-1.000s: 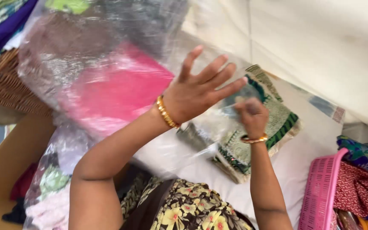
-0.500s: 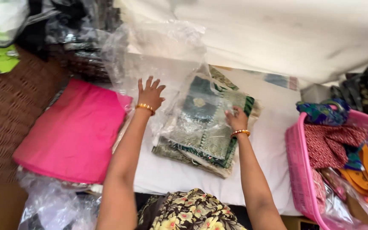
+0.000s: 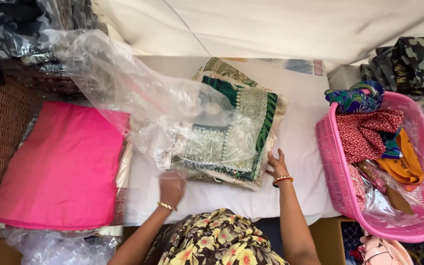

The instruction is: The person folds a green patterned cloth on a white surface, using a newspaper as a guide to ensure neatness. They then place the folded cloth into a clear plastic bag and arrange it on a stack of other fabrics.

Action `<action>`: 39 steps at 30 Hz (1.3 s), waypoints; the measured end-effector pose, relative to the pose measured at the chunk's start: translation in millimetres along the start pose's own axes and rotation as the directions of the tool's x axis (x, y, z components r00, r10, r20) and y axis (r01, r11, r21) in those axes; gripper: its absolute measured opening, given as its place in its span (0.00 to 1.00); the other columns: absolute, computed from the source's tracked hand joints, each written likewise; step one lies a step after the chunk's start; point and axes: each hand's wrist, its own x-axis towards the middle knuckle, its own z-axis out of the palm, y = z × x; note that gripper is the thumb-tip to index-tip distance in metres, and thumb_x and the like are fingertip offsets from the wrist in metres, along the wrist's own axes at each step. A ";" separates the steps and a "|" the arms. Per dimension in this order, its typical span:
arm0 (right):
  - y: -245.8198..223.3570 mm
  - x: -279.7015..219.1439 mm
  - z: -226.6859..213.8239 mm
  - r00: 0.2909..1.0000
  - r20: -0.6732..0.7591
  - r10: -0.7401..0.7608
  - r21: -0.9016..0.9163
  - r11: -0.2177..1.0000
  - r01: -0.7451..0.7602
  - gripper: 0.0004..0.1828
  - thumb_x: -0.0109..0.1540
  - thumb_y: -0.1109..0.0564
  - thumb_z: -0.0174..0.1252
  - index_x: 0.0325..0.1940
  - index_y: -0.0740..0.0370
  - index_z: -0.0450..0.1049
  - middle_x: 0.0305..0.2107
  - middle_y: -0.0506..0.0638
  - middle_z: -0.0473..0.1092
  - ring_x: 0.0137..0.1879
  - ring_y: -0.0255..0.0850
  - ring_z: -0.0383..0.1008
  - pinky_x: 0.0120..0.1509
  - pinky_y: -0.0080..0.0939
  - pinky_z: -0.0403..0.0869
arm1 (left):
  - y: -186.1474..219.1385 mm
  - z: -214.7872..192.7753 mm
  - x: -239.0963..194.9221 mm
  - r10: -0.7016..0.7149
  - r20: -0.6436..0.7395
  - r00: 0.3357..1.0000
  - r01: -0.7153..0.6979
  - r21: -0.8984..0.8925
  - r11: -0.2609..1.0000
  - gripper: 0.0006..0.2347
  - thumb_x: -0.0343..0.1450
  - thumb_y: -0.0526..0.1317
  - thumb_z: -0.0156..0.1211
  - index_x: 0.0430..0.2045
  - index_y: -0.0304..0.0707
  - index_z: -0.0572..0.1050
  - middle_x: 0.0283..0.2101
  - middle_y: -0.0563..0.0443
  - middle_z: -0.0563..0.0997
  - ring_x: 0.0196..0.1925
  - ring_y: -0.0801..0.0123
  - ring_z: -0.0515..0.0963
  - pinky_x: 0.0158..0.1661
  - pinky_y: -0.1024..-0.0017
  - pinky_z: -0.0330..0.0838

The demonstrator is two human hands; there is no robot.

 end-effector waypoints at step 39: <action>-177.9 -61.7 96.6 0.420 0.395 -0.817 -0.705 0.023 0.708 0.61 0.47 0.27 0.70 0.77 0.54 0.57 0.72 0.61 0.57 0.79 0.63 0.49 0.79 0.68 0.53 | -75.1 70.0 -111.6 -0.612 0.713 0.342 0.565 -0.676 -0.473 0.23 0.74 0.37 0.50 0.66 0.43 0.60 0.68 0.48 0.65 0.56 0.53 0.79 0.53 0.54 0.79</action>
